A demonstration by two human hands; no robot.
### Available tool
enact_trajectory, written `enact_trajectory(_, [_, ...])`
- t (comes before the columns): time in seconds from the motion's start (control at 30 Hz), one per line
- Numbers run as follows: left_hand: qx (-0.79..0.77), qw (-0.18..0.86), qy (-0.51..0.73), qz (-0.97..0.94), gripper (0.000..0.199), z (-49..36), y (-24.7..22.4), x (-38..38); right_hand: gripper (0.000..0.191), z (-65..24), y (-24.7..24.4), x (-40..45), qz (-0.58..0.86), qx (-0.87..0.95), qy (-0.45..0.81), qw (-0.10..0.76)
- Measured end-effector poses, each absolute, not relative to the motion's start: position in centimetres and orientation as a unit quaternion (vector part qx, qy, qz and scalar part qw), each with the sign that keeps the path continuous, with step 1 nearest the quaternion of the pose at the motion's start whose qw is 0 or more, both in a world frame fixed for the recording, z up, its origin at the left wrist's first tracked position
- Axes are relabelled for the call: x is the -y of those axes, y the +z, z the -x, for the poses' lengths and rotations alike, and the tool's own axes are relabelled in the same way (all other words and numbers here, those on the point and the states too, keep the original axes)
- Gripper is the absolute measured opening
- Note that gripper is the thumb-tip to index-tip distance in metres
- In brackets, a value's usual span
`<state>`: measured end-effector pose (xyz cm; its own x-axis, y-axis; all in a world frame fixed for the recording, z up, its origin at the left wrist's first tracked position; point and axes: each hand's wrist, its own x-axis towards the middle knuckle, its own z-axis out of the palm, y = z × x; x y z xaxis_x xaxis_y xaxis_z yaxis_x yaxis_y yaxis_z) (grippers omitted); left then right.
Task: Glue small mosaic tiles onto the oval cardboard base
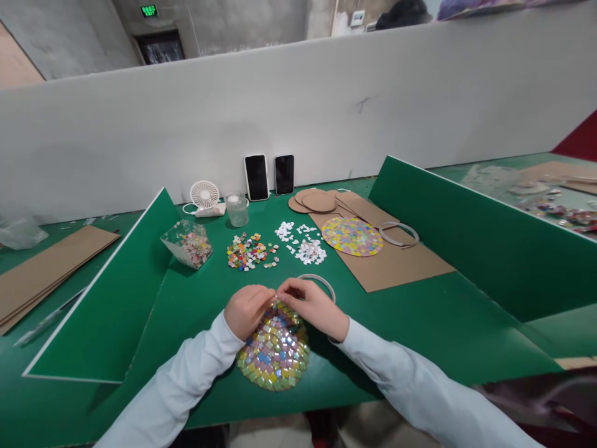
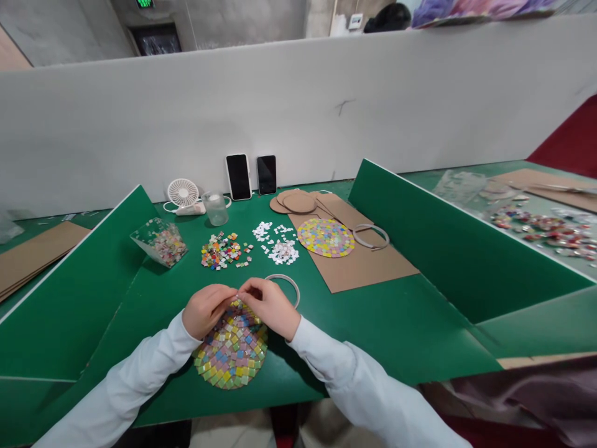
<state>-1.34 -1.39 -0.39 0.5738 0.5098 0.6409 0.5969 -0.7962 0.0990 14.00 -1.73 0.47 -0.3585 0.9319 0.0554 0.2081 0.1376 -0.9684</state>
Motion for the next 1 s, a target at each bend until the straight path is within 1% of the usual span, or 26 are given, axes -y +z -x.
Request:
enact_trajectory(0.47, [0.297, 0.031, -0.353, 0.887, 0.026, 1.36, -0.58, 1.41, 0.008, -14.10, -0.07, 1.66, 0.423, 0.678, 0.485, 0.354])
enact_trajectory(0.6, [0.314, -0.013, -0.349, 0.883, 0.025, 1.37, -0.65, 1.61, 0.009, -13.92, -0.29, 1.72, 0.415, 0.687, 0.472, 0.364])
enact_trajectory(0.7, [0.366, -0.111, -0.343, 0.858, 0.022, 1.22, -0.35, 1.85, 0.009, -13.77, -0.29, 1.80, 0.420, 0.694, 0.439, 0.387])
enact_trajectory(0.83, [0.449, -0.315, -0.343, 0.763, 0.022, 0.88, 0.02, 1.94, 0.010, -13.70, -0.31, 1.77, 0.436, 0.706, 0.365, 0.423])
enact_trajectory(0.93, [0.461, -0.453, -0.351, 0.678, 0.024, 0.70, -0.08, 1.77, 0.011, -13.72, -0.45, 1.74, 0.446, 0.710, 0.335, 0.430])
enact_trajectory(1.0, [0.456, -0.504, -0.358, 0.640, 0.025, 0.64, -0.21, 1.63, 0.011, -13.74, -0.53, 1.76, 0.449, 0.712, 0.328, 0.428])
